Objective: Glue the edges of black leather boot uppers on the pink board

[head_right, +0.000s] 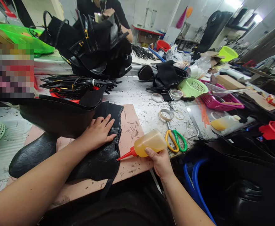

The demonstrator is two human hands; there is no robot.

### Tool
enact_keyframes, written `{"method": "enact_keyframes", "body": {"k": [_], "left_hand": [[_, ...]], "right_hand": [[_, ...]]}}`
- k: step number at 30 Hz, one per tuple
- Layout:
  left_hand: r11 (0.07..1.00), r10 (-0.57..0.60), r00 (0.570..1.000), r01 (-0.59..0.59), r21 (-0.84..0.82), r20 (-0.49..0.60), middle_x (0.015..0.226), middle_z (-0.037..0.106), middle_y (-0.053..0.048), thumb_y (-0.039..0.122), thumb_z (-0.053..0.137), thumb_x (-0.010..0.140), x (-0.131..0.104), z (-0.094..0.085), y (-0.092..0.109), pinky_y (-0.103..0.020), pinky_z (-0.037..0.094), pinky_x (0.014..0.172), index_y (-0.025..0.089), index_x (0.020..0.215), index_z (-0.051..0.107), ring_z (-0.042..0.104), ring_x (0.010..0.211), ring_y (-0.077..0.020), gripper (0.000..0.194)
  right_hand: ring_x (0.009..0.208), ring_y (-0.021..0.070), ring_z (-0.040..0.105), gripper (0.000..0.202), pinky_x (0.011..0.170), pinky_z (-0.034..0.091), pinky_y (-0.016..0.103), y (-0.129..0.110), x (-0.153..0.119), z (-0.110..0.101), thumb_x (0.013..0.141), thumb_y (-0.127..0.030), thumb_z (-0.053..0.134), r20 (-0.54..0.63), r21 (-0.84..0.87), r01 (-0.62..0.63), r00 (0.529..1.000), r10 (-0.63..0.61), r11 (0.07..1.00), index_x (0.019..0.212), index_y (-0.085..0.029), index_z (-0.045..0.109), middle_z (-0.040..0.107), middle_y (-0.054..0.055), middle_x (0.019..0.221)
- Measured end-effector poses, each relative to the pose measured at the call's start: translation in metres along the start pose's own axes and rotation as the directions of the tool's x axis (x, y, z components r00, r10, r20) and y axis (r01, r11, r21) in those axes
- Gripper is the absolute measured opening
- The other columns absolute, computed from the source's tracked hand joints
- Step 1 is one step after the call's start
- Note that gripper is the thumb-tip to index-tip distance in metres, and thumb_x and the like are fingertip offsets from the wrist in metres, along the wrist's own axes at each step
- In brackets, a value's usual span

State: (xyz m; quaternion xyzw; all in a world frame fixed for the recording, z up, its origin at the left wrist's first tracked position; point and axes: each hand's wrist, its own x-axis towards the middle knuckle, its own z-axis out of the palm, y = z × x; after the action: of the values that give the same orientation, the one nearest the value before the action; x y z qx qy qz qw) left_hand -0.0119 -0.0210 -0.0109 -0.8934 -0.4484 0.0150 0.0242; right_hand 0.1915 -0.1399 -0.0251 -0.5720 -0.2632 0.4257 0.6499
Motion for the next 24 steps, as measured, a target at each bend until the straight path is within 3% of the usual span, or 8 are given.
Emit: {"method": "enact_keyframes", "body": {"k": [8, 15, 19, 22, 24], "left_hand": [[1.0, -0.015, 1.0, 0.015, -0.015, 0.017, 0.142, 0.033, -0.013, 0.046, 0.046, 0.083, -0.001, -0.004, 0.001, -0.042, 0.035, 0.092, 0.014, 0.131, 0.039, 0.038, 0.116, -0.0301, 0.059], [1.0, -0.014, 1.0, 0.014, -0.024, 0.014, 0.142, 0.033, -0.013, 0.045, 0.046, 0.083, 0.0, -0.004, 0.002, -0.043, 0.035, 0.092, 0.013, 0.131, 0.04, 0.039, 0.115, -0.0306, 0.059], [1.0, -0.004, 1.0, 0.004, -0.015, 0.01, 0.142, 0.034, -0.013, 0.045, 0.046, 0.083, 0.0, -0.004, 0.001, -0.042, 0.035, 0.092, 0.013, 0.131, 0.04, 0.04, 0.114, -0.0302, 0.058], [1.0, -0.004, 1.0, 0.004, 0.005, -0.005, 0.141, 0.035, -0.013, 0.045, 0.046, 0.083, -0.001, -0.004, 0.001, -0.042, 0.036, 0.09, 0.013, 0.13, 0.041, 0.041, 0.113, -0.0305, 0.058], [1.0, 0.007, 1.0, -0.006, 0.025, -0.024, 0.14, 0.036, -0.014, 0.044, 0.047, 0.083, -0.002, -0.004, 0.001, -0.042, 0.038, 0.088, 0.012, 0.129, 0.042, 0.042, 0.111, -0.0305, 0.057]], "right_hand": [[0.069, 0.0197, 0.061, 0.049, 0.065, 0.052, 0.033, 0.003, -0.004, -0.007, 0.043, -0.037, 0.083, 0.061, -0.019, -0.044, 0.997, 0.045, 0.999, 0.084, -0.017, 0.063, 0.067, 0.004, 0.074], [0.072, 0.0198, 0.062, 0.045, 0.066, 0.053, 0.034, 0.004, -0.002, -0.007, 0.045, -0.037, 0.082, 0.011, 0.007, 0.013, 1.0, -0.013, 1.0, 0.082, -0.018, 0.063, 0.067, 0.004, 0.076], [0.076, 0.0207, 0.062, 0.045, 0.069, 0.053, 0.036, 0.008, 0.003, -0.01, 0.047, -0.034, 0.082, 0.067, -0.035, 0.044, 0.997, -0.042, 0.998, 0.085, -0.017, 0.064, 0.068, 0.006, 0.082], [0.078, 0.0197, 0.061, 0.046, 0.072, 0.053, 0.035, 0.009, 0.006, -0.007, 0.047, -0.028, 0.082, 0.078, -0.062, 0.119, 0.99, -0.114, 0.991, 0.087, -0.018, 0.064, 0.068, 0.004, 0.085], [0.077, 0.0177, 0.06, 0.047, 0.07, 0.052, 0.032, 0.006, 0.008, -0.001, 0.047, -0.026, 0.082, 0.008, -0.032, 0.237, 0.971, -0.237, 0.971, 0.09, -0.021, 0.063, 0.067, 0.002, 0.085]]}}
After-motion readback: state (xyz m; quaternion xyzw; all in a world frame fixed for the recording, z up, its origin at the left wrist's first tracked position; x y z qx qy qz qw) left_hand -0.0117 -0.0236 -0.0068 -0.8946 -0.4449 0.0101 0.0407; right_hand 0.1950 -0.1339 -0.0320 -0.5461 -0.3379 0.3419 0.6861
